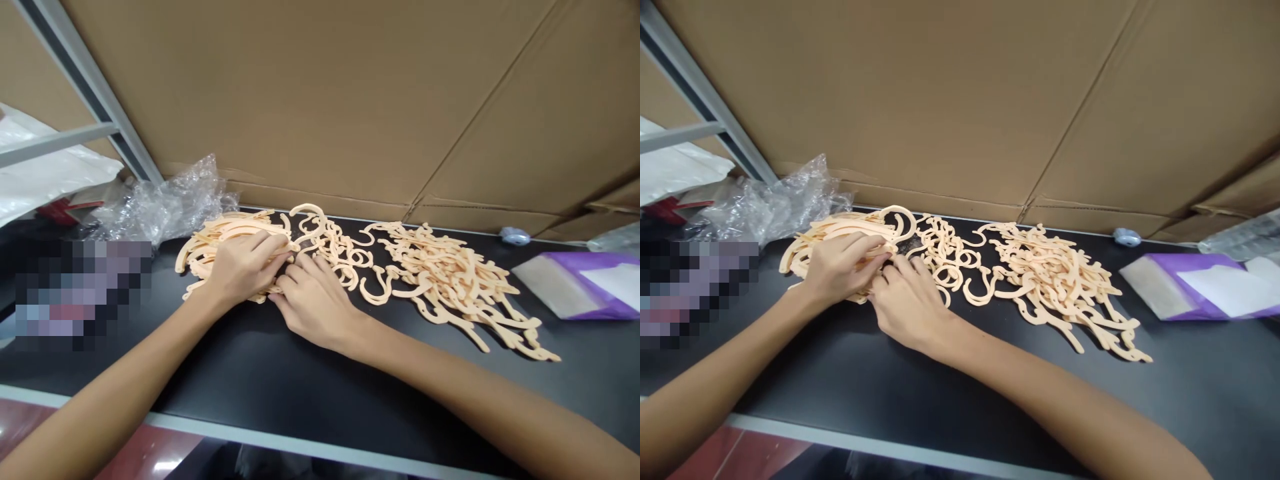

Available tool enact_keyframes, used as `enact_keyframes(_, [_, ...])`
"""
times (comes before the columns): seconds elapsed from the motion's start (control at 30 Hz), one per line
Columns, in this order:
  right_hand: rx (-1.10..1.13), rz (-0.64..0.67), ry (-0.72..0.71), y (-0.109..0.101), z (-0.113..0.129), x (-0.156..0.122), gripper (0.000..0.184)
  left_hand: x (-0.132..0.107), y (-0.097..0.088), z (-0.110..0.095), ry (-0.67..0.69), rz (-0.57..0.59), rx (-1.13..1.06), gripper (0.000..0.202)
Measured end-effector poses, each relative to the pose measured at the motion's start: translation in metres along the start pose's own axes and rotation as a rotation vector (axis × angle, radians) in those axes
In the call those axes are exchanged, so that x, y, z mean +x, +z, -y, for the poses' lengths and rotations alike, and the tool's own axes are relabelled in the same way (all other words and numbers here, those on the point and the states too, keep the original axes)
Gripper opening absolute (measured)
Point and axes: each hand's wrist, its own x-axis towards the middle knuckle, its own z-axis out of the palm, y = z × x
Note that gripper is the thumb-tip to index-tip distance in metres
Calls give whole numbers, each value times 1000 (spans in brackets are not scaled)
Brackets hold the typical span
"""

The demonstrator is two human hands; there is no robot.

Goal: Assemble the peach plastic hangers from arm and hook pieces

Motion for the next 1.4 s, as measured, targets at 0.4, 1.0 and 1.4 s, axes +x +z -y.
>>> enact_keyframes(0.4, [310, -161, 225, -63, -47, -85, 15, 4, -6, -6, 17, -1, -20, 12])
enact_keyframes(1.0, [1174, -315, 800, -80, -75, -102, 26, 4, -20, -80, 37, 271, -516, 10])
enact_keyframes(1.4, [1421, -308, 798, -61, -68, -105, 19, -1, -22, -87, -120, 429, -721, 6])
